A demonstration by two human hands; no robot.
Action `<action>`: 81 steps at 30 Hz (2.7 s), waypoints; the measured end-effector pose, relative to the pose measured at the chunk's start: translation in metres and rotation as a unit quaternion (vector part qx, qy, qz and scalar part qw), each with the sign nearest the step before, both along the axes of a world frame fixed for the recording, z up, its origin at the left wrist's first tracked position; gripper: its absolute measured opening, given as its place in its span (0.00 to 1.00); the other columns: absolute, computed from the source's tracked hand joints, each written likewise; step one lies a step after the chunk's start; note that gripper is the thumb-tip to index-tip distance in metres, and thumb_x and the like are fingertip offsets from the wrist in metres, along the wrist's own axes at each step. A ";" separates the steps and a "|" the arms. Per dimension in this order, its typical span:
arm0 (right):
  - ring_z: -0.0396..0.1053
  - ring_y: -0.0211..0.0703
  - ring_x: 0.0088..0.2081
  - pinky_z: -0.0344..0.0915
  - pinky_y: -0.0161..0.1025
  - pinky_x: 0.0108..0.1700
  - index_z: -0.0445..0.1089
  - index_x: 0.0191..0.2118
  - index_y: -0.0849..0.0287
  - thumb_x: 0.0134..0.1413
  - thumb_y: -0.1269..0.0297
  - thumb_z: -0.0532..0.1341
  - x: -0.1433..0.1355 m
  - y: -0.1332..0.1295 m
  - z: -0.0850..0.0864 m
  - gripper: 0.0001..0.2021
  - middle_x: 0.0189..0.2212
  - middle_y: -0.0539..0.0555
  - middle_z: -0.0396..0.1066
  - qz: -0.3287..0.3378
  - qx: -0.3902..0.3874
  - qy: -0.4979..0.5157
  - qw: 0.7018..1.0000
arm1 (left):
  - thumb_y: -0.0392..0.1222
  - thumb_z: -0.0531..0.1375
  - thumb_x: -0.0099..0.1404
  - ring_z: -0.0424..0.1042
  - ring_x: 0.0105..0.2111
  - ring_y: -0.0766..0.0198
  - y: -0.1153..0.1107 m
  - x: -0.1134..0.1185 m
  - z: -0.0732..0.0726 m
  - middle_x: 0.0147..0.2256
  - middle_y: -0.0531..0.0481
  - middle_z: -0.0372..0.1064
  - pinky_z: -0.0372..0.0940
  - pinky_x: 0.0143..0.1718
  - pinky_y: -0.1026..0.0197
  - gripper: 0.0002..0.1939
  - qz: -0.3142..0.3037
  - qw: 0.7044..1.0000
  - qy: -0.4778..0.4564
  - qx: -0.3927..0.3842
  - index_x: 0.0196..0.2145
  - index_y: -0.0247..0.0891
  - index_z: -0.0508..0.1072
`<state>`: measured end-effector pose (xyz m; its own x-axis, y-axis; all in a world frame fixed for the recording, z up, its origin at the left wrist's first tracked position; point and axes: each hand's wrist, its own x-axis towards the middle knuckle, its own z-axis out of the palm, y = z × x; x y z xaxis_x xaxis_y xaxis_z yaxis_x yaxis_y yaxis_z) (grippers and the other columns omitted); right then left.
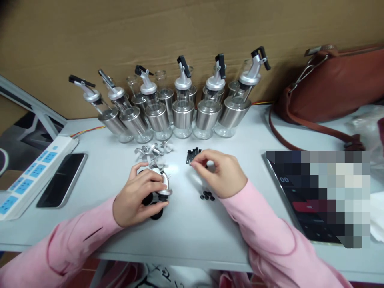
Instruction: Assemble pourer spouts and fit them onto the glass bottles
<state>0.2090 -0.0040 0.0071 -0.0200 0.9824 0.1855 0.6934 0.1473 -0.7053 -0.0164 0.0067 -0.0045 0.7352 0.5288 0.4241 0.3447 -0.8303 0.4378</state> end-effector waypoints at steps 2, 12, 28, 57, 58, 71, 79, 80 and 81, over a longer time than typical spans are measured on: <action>0.66 0.39 0.24 0.61 0.37 0.30 0.69 0.24 0.57 0.46 0.66 0.58 0.009 0.004 -0.004 0.05 0.23 0.51 0.71 -0.062 -0.009 -0.067 0.996 | 0.43 0.56 0.63 0.68 0.34 0.62 0.000 0.000 0.000 0.34 0.49 0.67 0.47 0.50 0.48 0.07 -0.002 1.000 0.001 0.006 0.38 0.38 0.65; 0.68 0.44 0.26 0.59 0.38 0.27 0.71 0.25 0.56 0.45 0.60 0.59 0.018 0.009 -0.017 0.07 0.21 0.50 0.72 -0.120 -0.167 -0.198 0.958 | 0.41 0.56 0.64 0.68 0.37 0.61 0.000 0.000 0.000 0.36 0.48 0.69 0.47 0.50 0.47 0.06 0.001 1.000 0.005 0.025 0.38 0.38 0.66; 0.66 0.44 0.23 0.56 0.38 0.22 0.67 0.19 0.56 0.36 0.65 0.58 0.018 0.002 -0.017 0.03 0.23 0.52 0.71 -0.134 -0.115 -0.253 0.951 | 0.33 0.56 0.54 0.67 0.36 0.61 -0.002 0.003 0.002 0.34 0.50 0.67 0.48 0.51 0.48 0.09 0.024 1.000 0.000 0.014 0.36 0.38 0.65; 0.68 0.34 0.21 0.67 0.31 0.25 0.68 0.27 0.61 0.30 0.63 0.71 -0.023 -0.008 -0.001 0.14 0.18 0.48 0.68 0.004 -0.212 0.456 0.865 | 0.42 0.51 0.67 0.65 0.40 0.60 0.002 -0.001 -0.003 0.38 0.48 0.69 0.46 0.50 0.49 0.10 -0.037 0.998 0.019 0.046 0.44 0.40 0.65; 0.68 0.33 0.21 0.67 0.30 0.25 0.68 0.26 0.61 0.29 0.64 0.71 -0.023 -0.008 0.000 0.14 0.18 0.48 0.69 0.005 -0.220 0.461 0.859 | 0.42 0.51 0.67 0.65 0.40 0.60 0.002 -0.001 -0.003 0.38 0.48 0.69 0.46 0.51 0.49 0.10 -0.035 0.998 0.019 0.048 0.44 0.40 0.65; 0.66 0.29 0.19 0.65 0.26 0.23 0.69 0.25 0.62 0.27 0.71 0.72 -0.024 -0.009 -0.002 0.14 0.17 0.46 0.68 0.010 -0.213 0.487 0.847 | 0.42 0.52 0.67 0.64 0.39 0.60 0.000 -0.001 -0.002 0.37 0.49 0.69 0.44 0.51 0.49 0.08 -0.022 0.998 0.021 0.064 0.42 0.40 0.67; 0.64 0.27 0.19 0.64 0.24 0.22 0.69 0.24 0.62 0.28 0.74 0.70 -0.027 -0.011 -0.001 0.12 0.17 0.45 0.66 0.008 -0.187 0.491 0.851 | 0.42 0.52 0.67 0.65 0.40 0.59 0.001 0.000 -0.003 0.39 0.48 0.68 0.43 0.51 0.48 0.08 -0.008 0.998 0.012 0.068 0.42 0.41 0.67; 0.64 0.27 0.19 0.64 0.24 0.22 0.69 0.24 0.62 0.28 0.75 0.70 -0.027 -0.011 -0.001 0.11 0.17 0.45 0.65 0.010 -0.185 0.491 0.851 | 0.42 0.52 0.67 0.65 0.40 0.59 0.001 0.000 -0.003 0.39 0.48 0.67 0.43 0.51 0.48 0.08 -0.009 0.998 0.012 0.068 0.42 0.40 0.67; 0.64 0.27 0.19 0.64 0.24 0.22 0.69 0.25 0.62 0.29 0.75 0.70 -0.027 -0.011 -0.002 0.11 0.17 0.45 0.65 0.017 -0.185 0.489 0.852 | 0.42 0.53 0.66 0.65 0.40 0.59 0.001 0.000 -0.002 0.39 0.48 0.67 0.43 0.50 0.48 0.08 -0.008 0.997 0.014 0.069 0.42 0.40 0.67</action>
